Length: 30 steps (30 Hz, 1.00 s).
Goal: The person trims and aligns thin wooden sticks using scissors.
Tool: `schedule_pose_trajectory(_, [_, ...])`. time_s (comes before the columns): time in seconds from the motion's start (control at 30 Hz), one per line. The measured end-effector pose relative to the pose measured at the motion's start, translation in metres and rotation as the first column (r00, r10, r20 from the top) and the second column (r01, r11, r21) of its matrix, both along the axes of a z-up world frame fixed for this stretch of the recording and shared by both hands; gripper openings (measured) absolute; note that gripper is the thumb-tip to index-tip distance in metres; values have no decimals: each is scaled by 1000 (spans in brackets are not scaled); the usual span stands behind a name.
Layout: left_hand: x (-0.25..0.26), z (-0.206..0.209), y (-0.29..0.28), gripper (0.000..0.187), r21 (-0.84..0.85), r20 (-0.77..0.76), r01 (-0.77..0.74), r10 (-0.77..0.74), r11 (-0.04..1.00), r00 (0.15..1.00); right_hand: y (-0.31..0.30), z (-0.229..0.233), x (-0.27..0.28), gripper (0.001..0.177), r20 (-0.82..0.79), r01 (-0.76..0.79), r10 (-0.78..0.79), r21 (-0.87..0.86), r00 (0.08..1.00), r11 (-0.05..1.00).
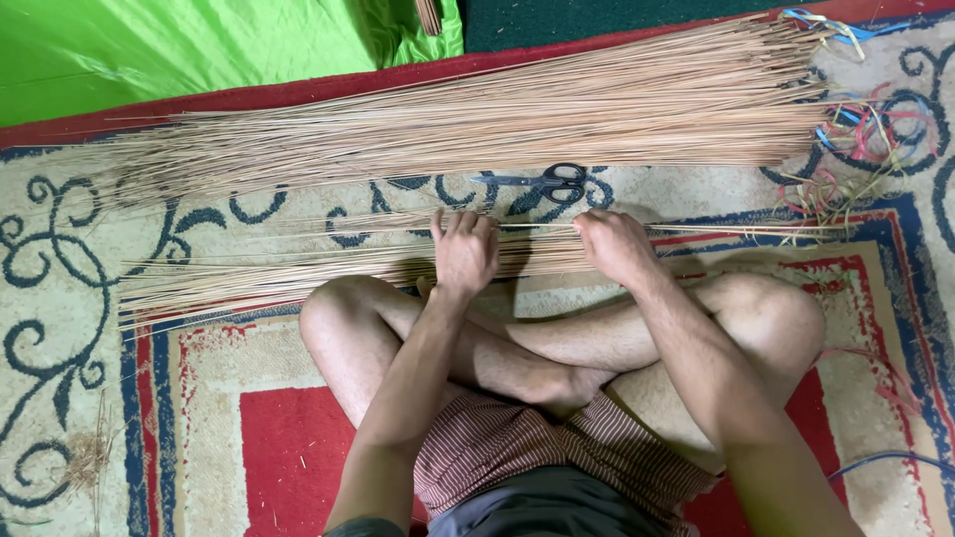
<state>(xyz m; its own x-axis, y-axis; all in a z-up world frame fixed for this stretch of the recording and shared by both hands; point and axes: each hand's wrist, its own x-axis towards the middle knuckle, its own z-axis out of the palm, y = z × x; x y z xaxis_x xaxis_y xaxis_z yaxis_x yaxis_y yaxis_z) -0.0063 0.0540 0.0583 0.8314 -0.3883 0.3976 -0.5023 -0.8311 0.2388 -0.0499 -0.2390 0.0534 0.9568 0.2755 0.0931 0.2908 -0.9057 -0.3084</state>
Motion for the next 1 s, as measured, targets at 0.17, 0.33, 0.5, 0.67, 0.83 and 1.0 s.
schedule_pose_trajectory(0.17, [-20, 8, -21, 15, 39, 3, 201, -202, 979, 979, 45, -11, -13, 11, 20, -74, 74, 9, 997, 997])
schedule_pose_trajectory(0.33, [-9, 4, -14, 14, 72, 6, 150, -151, 986, 989, 27, -19, -2, 12, -46, -106, 111, 96, 993, 990])
schedule_pose_trajectory(0.5, [-3, 28, 0, 13, 45, -12, -102, 102, 994, 995, 4, 4, 1, 13, -39, 10, -9, 41, 999, 999])
schedule_pose_trajectory(0.67, [-12, 21, -10, 20, 21, -72, 28, -26, 999, 997, 21, -20, -7, 13, -49, -12, 11, -8, 999, 1000])
schedule_pose_trajectory(0.83, [-20, 15, -23, 16, 72, -5, 209, -209, 975, 978, 49, 0, -18, 15, -104, -79, 86, 75, 991, 994])
schedule_pose_trajectory(1.0, [-7, 13, -8, 17, 33, -73, 45, -43, 998, 996, 19, -13, -2, 15, -48, -12, 15, 70, 999, 997])
